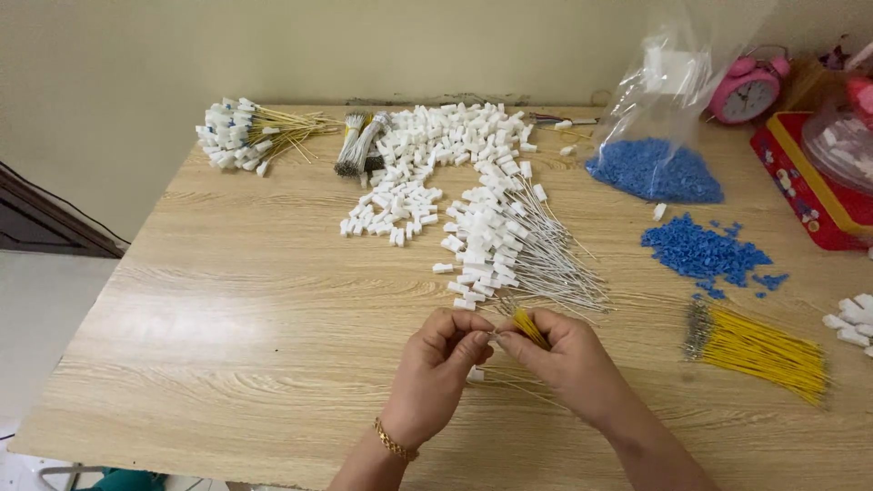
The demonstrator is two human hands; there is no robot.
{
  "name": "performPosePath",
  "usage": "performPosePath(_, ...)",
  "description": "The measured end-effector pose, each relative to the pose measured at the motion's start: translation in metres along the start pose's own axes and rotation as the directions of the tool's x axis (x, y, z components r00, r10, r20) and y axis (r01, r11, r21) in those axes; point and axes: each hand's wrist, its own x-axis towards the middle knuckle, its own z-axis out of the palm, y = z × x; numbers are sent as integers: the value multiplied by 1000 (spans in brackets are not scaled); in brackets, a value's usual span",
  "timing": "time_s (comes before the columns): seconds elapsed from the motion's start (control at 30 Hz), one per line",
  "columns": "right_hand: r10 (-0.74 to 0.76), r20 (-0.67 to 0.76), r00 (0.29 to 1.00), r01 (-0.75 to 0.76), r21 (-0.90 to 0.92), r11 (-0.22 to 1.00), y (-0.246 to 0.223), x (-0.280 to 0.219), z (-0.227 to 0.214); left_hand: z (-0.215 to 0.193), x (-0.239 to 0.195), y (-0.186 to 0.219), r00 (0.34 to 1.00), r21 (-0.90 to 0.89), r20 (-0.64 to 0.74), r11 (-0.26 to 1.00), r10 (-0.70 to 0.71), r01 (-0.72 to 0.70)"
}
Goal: The person assembles small craft items by inserting thin sticks into white cylindrical pieces. They handle bundles of sticks and individual white pieces, repeatedly picking up a piece and inserting a stick into it. The assembled items are placed on the table alongside other materials.
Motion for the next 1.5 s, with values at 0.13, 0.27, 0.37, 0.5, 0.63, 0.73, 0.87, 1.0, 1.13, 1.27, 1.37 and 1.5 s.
performPosePath(0.13, 24, -10, 1000, -25, -93, 995, -9, 0, 2, -3, 0, -4, 982, 122, 12, 975, 186, -186)
performPosePath(0.27, 38, -29, 999, -42, -149, 988, -10, -1, -2, -4, 0, 4, 984, 156, -10, 973, 176, -172)
performPosePath(0.37, 1, -56, 998, -13, -204, 979, -15, -3, -5, -7, 1, 8, 995, 59, -41, 994, 91, -89)
performPosePath(0.5, -148, -57, 987, 123, -313, 942, -32, -9, -3, -8, 1, 14, 997, -59, -33, 996, -75, 73)
performPosePath(0.63, -212, -25, 977, 187, -381, 905, -43, -12, -1, -9, 1, 10, 996, -114, 16, 989, -88, 89)
performPosePath(0.73, -307, 12, 952, 277, -463, 842, -42, -13, -2, -8, 2, 7, 998, -155, 51, 987, -33, 40)
performPosePath(0.87, -299, 49, 953, 280, -517, 809, -40, -11, -5, -5, 2, 9, 1000, -46, 13, 999, -25, 26)
performPosePath(1.0, -203, 30, 979, 196, -429, 882, -36, -9, -7, -6, 4, 10, 999, -49, -6, 998, -42, 41)
performPosePath(1.13, -219, 25, 975, 212, -389, 897, -37, -7, -6, -5, 8, 7, 1000, -25, 5, 1000, -10, 10)
performPosePath(1.27, -214, 38, 976, 211, -400, 892, -32, -3, -9, -2, 11, 12, 1000, 39, 9, 999, -9, 9)
performPosePath(1.37, -228, 48, 973, 228, -392, 891, -31, -1, -8, -3, 13, 10, 1000, 88, -4, 996, -6, 6)
performPosePath(1.5, -241, 50, 969, 239, -427, 872, -30, 0, -8, 0, 13, 10, 1000, 94, 4, 996, -9, 9)
